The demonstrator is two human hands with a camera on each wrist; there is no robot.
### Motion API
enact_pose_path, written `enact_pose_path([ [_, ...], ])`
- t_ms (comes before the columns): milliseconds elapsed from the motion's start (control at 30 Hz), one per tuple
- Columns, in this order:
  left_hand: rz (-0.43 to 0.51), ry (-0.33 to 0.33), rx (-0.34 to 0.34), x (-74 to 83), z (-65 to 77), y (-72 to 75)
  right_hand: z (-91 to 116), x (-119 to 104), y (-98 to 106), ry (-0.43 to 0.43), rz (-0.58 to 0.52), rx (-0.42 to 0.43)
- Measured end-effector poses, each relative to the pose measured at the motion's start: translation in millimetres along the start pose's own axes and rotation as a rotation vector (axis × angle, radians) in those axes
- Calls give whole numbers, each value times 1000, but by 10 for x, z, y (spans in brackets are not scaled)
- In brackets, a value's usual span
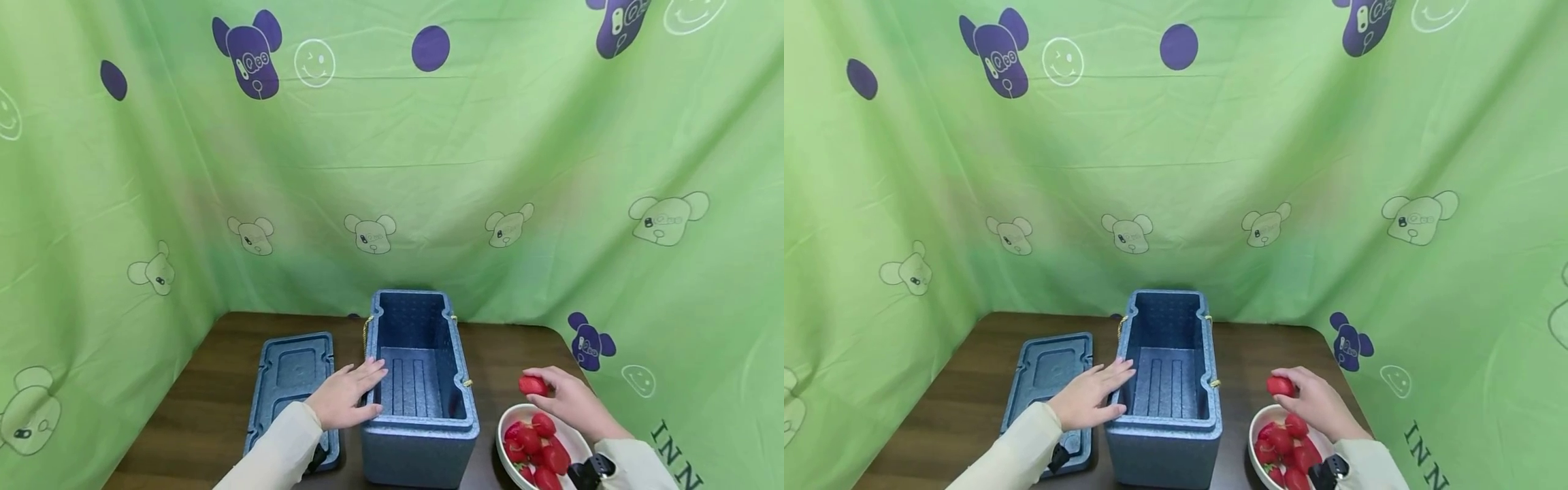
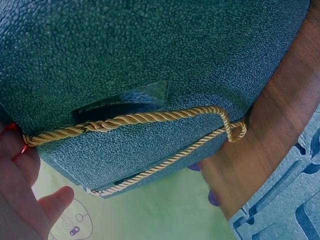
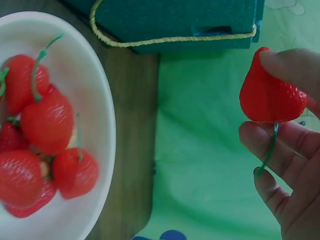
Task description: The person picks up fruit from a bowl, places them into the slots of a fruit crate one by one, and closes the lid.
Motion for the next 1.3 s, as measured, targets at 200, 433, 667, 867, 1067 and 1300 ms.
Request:
enact_pose_path([
  [200,-12,-8,11,-13,14,-3,-173,-141,-10,24,-6,-8],
  [433,10,13,-14,12,4,-14,-256,-237,12,40,-5,-29],
  [667,1,18,-7,30,-5,-11,-340,-313,-1,85,10,-39],
  [867,3,31,-17,32,5,-17,-443,-430,-57,164,-27,-24],
  [1067,16,27,-14,17,12,-19,-555,-588,-82,201,-58,-17],
  [1300,19,32,-31,18,8,-9,-696,-781,-101,205,-118,-39],
])
Point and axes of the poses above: each hand's wrist, its own z-axis away from the middle knuckle, its own y-axis out of the back of the hand, x = y × z, the point moved 1 cm from there along -z, towards the middle knuckle, and after that the axes turned 6 degrees about -y, right-handed, at the moved point
